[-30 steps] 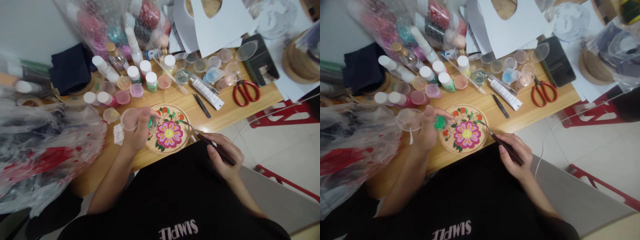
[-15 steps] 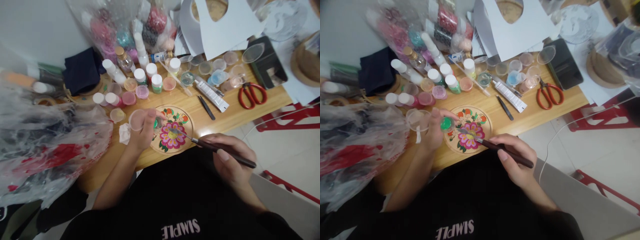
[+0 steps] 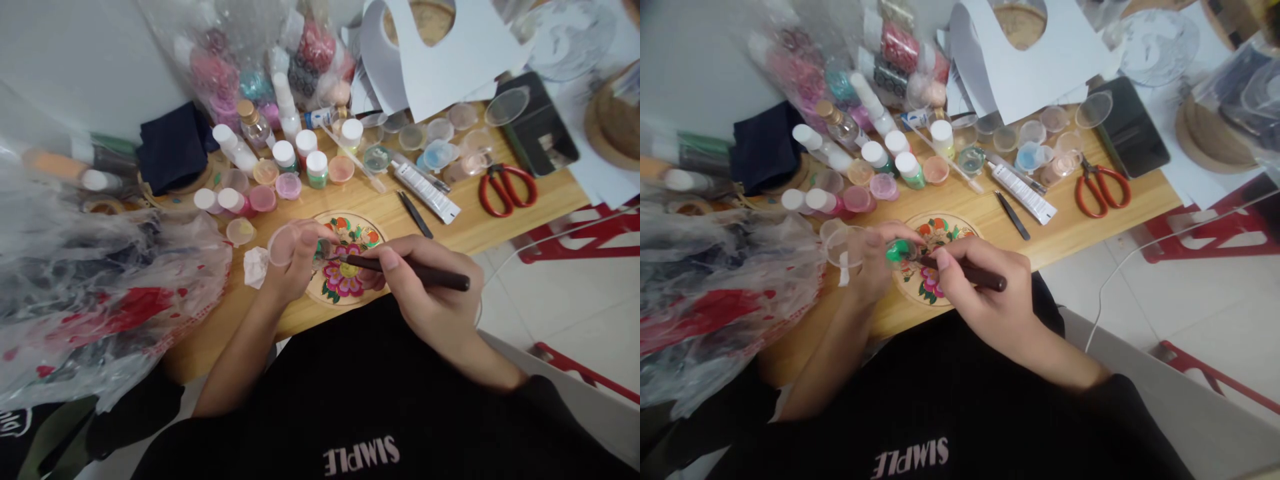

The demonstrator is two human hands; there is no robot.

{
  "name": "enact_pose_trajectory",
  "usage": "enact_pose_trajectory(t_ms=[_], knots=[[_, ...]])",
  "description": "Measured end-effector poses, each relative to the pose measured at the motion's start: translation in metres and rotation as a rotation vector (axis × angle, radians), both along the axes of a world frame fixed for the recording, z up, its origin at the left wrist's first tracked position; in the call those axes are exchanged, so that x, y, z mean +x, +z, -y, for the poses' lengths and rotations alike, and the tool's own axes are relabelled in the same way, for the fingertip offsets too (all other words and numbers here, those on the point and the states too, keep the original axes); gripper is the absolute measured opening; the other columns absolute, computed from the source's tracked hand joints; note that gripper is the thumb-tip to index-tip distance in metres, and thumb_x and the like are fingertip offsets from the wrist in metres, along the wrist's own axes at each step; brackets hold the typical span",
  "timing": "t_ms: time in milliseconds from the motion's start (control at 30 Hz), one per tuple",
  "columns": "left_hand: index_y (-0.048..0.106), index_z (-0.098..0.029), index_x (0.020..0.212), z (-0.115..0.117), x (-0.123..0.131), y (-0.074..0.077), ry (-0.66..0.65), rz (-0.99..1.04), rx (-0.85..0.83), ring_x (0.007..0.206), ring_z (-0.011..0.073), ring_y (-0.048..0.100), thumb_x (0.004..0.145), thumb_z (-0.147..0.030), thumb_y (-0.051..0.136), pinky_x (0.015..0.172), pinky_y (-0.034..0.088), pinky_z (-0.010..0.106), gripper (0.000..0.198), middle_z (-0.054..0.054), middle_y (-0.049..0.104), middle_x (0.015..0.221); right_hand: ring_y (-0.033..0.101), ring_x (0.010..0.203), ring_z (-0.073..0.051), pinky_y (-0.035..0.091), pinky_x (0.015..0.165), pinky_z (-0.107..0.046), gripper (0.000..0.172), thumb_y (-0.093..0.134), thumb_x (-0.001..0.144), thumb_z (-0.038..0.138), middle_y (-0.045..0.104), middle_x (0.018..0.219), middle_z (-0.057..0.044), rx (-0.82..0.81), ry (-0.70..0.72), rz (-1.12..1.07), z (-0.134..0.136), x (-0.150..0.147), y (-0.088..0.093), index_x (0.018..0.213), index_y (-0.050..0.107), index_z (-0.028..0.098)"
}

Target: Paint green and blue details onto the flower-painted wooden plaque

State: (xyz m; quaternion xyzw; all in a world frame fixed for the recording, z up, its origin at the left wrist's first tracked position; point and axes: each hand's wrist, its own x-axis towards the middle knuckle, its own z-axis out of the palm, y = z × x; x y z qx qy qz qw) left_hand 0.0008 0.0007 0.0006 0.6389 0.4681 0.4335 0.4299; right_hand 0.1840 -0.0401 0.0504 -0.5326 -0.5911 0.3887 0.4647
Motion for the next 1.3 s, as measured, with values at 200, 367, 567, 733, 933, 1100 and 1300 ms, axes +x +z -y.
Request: enact_pose_trajectory(t_ms=[200,367,567,733,933,1100,1300], knots=[[0.07,-0.03,0.066,-0.002,0.002,0.001,-0.005,-0.046,0.051,0.066,0.0235,0.066,0.098,-0.077,0.03,0.077,0.049,0.045,0.07,0.005,0.068,0.062,0.065,0.05,-0.012,0.052,0.043,-0.023,0.025,0.066,0.098,0.034,0.066,0.056,0.003,-0.028,-0.027,-0.021,0.0,0.003,0.001,0.076,0.073,0.023],[0.069,-0.029,0.064,-0.001,0.002,-0.001,0.016,-0.028,0.016,0.068,0.025,0.067,0.097,-0.078,0.032,0.071,0.048,0.044,0.07,0.007,0.068,0.062,0.068,0.047,-0.016,0.057,0.043,-0.03,0.035,0.061,0.1,0.046,0.067,0.053,0.001,-0.087,-0.088,-0.188,-0.007,0.008,-0.013,0.074,0.075,0.027],[0.07,-0.029,0.065,-0.001,0.002,-0.001,0.01,-0.007,0.005,0.067,0.0245,0.067,0.097,-0.077,0.033,0.065,0.047,0.042,0.069,0.007,0.069,0.064,0.073,0.054,-0.021,0.063,0.052,-0.035,0.049,0.06,0.098,0.057,0.054,0.039,0.002,-0.147,-0.116,-0.33,-0.023,0.011,-0.037,0.064,0.07,0.024],[0.07,-0.029,0.065,-0.001,0.001,-0.002,0.003,0.001,-0.018,0.068,0.0253,0.067,0.096,-0.079,0.033,0.065,0.048,0.042,0.07,0.007,0.067,0.062,0.074,0.058,-0.021,0.063,0.054,-0.035,0.031,0.067,0.095,0.047,0.063,0.049,0.002,-0.149,-0.073,-0.378,-0.019,0.013,-0.039,0.074,0.075,0.026],[0.072,-0.028,0.064,-0.001,0.001,-0.003,0.039,-0.005,0.006,0.065,0.0222,0.066,0.097,-0.078,0.033,0.062,0.046,0.039,0.071,0.007,0.069,0.064,0.07,0.052,-0.019,0.059,0.047,-0.034,0.009,0.08,0.084,0.037,0.074,0.065,0.0,-0.159,-0.073,-0.375,-0.002,0.03,-0.032,0.083,0.081,0.027],[0.074,-0.027,0.068,-0.001,0.001,-0.003,0.07,0.015,-0.025,0.059,0.0188,0.063,0.098,-0.076,0.036,0.057,0.041,0.036,0.069,0.005,0.069,0.063,0.071,0.058,-0.018,0.059,0.052,-0.032,0.009,0.081,0.081,0.032,0.077,0.073,-0.001,-0.058,-0.227,-0.382,0.018,0.06,-0.044,0.085,0.082,0.024],[0.076,-0.029,0.068,-0.001,0.002,-0.003,0.07,0.02,-0.015,0.057,0.0182,0.061,0.098,-0.075,0.038,0.056,0.039,0.036,0.067,0.005,0.065,0.057,0.074,0.07,-0.019,0.062,0.063,-0.036,0.012,0.077,0.085,0.03,0.077,0.084,-0.004,-0.059,-0.27,-0.18,0.044,0.082,-0.068,0.095,0.081,0.024]])
